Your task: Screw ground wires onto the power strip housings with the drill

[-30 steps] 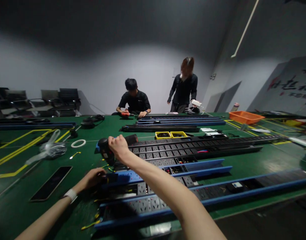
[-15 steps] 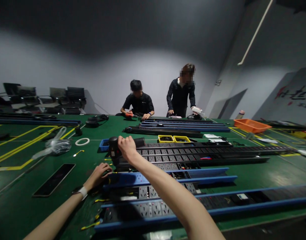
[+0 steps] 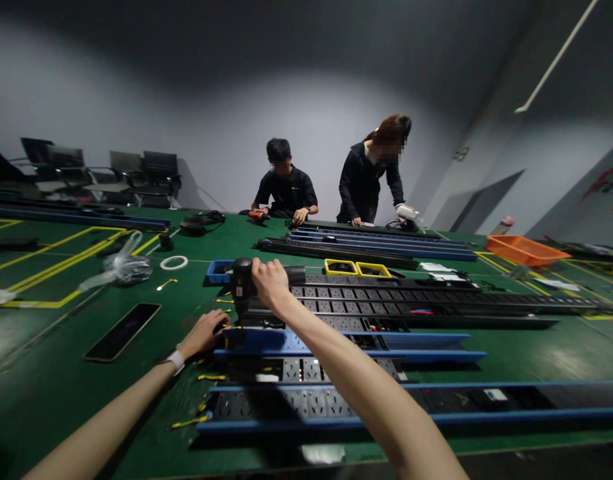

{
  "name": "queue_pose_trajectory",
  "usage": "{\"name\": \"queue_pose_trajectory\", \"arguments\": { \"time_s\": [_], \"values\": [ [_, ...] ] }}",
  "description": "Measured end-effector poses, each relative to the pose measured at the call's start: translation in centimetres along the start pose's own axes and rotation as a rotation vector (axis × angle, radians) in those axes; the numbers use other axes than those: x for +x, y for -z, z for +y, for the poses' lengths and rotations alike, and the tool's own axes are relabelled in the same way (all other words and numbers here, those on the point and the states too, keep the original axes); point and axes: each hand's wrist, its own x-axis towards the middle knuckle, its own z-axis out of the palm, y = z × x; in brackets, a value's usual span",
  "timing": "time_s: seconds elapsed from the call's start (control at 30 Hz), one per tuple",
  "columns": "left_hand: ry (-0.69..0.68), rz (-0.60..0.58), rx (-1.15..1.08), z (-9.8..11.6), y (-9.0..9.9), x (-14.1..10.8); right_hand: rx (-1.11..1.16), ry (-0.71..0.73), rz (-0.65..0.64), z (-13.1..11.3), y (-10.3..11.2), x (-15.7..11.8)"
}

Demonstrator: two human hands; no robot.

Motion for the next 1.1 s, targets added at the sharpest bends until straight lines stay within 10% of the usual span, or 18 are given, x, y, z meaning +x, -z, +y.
{"name": "queue_pose_trajectory", "arguments": {
  "time_s": [1.1],
  "values": [
    [-0.008,-0.002,0.042,0.6,0.8,-0.2,0.114,0.049,-0.187,-2.4,4.0,1.9]
  ]
}}
